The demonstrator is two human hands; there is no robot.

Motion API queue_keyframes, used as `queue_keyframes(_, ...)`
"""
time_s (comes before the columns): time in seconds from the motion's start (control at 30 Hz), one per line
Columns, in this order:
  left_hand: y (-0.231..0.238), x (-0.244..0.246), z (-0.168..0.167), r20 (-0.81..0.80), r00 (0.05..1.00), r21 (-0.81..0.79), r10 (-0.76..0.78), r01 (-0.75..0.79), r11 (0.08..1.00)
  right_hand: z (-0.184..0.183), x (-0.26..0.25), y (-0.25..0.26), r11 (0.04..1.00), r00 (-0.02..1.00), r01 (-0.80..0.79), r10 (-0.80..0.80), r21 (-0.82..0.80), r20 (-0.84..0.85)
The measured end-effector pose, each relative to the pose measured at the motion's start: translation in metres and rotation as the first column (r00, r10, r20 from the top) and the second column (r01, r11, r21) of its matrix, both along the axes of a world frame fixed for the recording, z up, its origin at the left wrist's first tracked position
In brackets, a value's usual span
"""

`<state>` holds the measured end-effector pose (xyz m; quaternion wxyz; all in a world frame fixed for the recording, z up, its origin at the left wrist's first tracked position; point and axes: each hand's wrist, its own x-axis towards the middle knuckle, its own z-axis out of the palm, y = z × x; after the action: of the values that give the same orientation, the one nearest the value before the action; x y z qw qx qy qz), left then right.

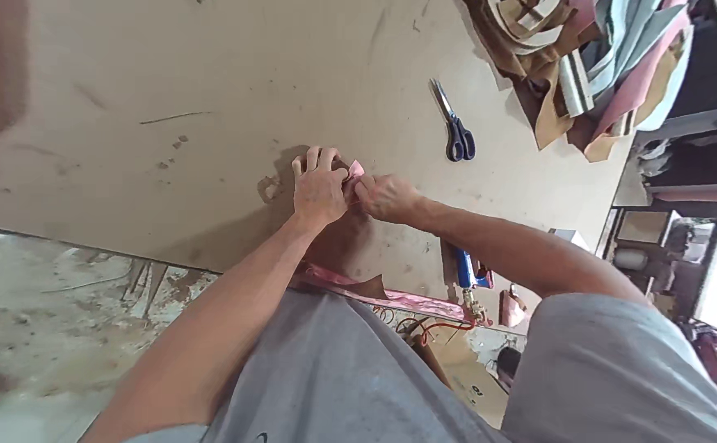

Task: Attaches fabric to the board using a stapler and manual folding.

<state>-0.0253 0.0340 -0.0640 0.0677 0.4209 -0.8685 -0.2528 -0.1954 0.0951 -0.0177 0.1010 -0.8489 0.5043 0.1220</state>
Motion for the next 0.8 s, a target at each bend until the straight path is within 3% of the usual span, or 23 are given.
queue_keyframes(0.13,-0.001,0.004,0.002,-0.044,0.999,0.003,-0.007,0.007,1.0,0.026,0.057,-0.001,0.963,0.939,0.263,-0.243,0.053,-0.244)
queue_keyframes(0.2,0.0,0.004,0.002,-0.045,0.999,0.0,-0.013,0.013,1.0,0.032,0.065,-0.005,0.925,0.907,0.36,-0.318,0.12,-0.275)
queue_keyframes(0.3,-0.003,0.002,-0.003,-0.033,0.999,-0.006,0.0,-0.001,1.0,0.029,0.035,-0.004,0.916,0.929,0.369,-0.359,0.157,-0.088)
queue_keyframes(0.5,-0.002,-0.001,-0.003,-0.009,1.0,0.021,0.012,-0.012,1.0,-0.021,-0.014,0.017,0.967,0.877,0.252,-0.207,-0.048,0.433)
queue_keyframes(0.63,-0.001,0.0,-0.003,-0.015,1.0,0.014,0.01,-0.009,1.0,-0.03,-0.019,0.013,0.928,0.807,0.371,-0.341,0.035,0.481)
queue_keyframes(0.8,-0.001,-0.001,0.001,0.022,1.0,0.032,-0.009,0.008,0.999,-0.028,0.011,0.032,0.89,0.845,0.447,-0.387,-0.088,0.37)
